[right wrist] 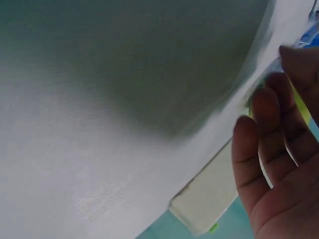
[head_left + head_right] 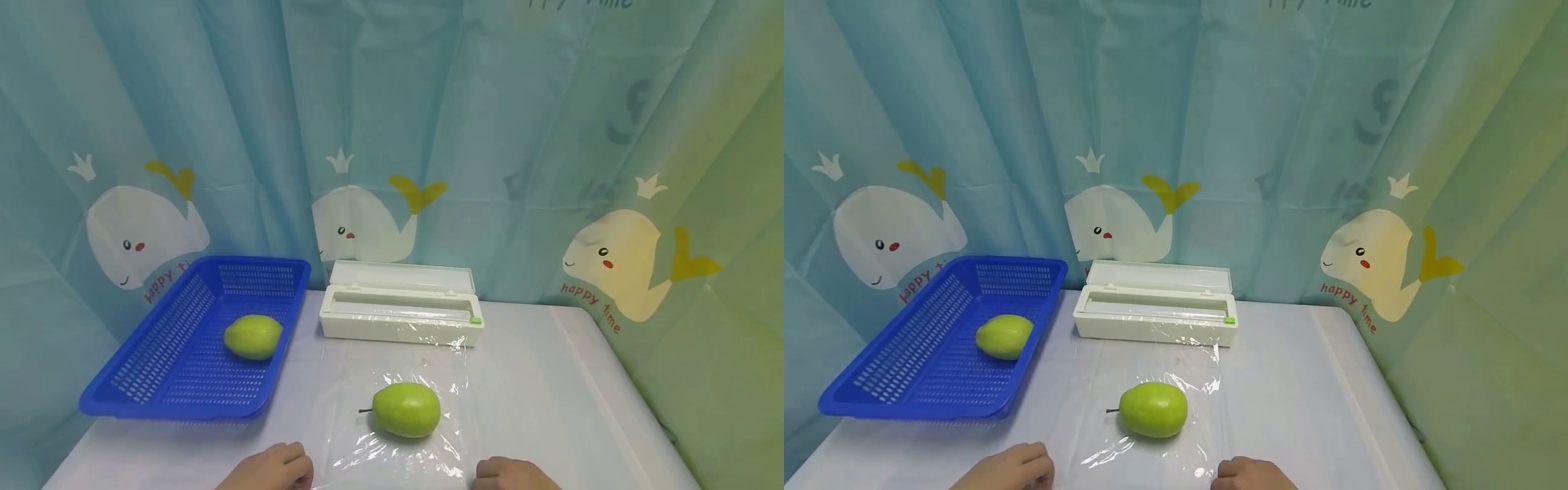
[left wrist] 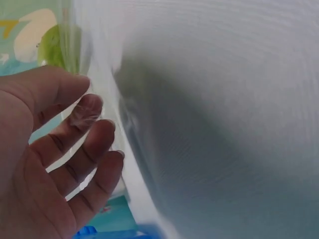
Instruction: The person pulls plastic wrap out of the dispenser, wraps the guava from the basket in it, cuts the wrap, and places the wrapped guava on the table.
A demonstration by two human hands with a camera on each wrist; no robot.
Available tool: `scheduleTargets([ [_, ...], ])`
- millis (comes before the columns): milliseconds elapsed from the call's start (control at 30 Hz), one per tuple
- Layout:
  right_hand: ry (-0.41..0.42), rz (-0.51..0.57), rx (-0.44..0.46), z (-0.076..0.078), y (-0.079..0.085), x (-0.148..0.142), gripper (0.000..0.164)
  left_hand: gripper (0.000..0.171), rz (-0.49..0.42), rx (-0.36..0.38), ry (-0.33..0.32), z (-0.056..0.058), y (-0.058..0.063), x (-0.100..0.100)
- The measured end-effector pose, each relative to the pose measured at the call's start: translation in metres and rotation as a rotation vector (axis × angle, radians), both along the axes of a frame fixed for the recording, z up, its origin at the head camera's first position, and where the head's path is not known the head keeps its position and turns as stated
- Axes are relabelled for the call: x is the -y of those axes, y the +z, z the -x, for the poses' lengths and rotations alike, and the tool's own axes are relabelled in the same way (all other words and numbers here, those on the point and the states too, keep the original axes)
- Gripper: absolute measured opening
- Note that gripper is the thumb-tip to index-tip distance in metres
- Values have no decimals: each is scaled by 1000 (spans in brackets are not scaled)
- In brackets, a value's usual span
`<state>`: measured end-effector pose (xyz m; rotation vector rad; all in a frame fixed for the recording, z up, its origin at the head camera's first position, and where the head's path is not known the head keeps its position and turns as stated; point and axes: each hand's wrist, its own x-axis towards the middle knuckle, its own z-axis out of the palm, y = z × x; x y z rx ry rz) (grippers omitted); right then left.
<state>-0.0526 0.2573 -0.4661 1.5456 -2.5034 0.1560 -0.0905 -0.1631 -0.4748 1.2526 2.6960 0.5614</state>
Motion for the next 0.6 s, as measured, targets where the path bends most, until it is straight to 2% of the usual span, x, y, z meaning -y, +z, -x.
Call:
scheduleTargets([
  [100, -2, 81, -75, -1, 1, 0, 27, 24, -80, -124, -8, 0, 0, 3],
  [200, -106, 149, 46, -4, 4, 0, 25, 28, -133, -222, -8, 1, 1, 4],
  [300, -256, 208, 242, -6, 9, -2, 19, 27, -148, -245, -5, 2, 4, 5],
  [367, -309, 226, 325, -5, 11, -3, 18, 26, -153, -245, 6, 1, 7, 5],
  [500, -316, 266, 326, -1, 14, -7, 20, 25, -149, -188, 50, 1, 15, 3],
  [600, -328, 316, 314, 4, 15, -8, 31, 26, -169, -219, 80, 2, 20, 1],
])
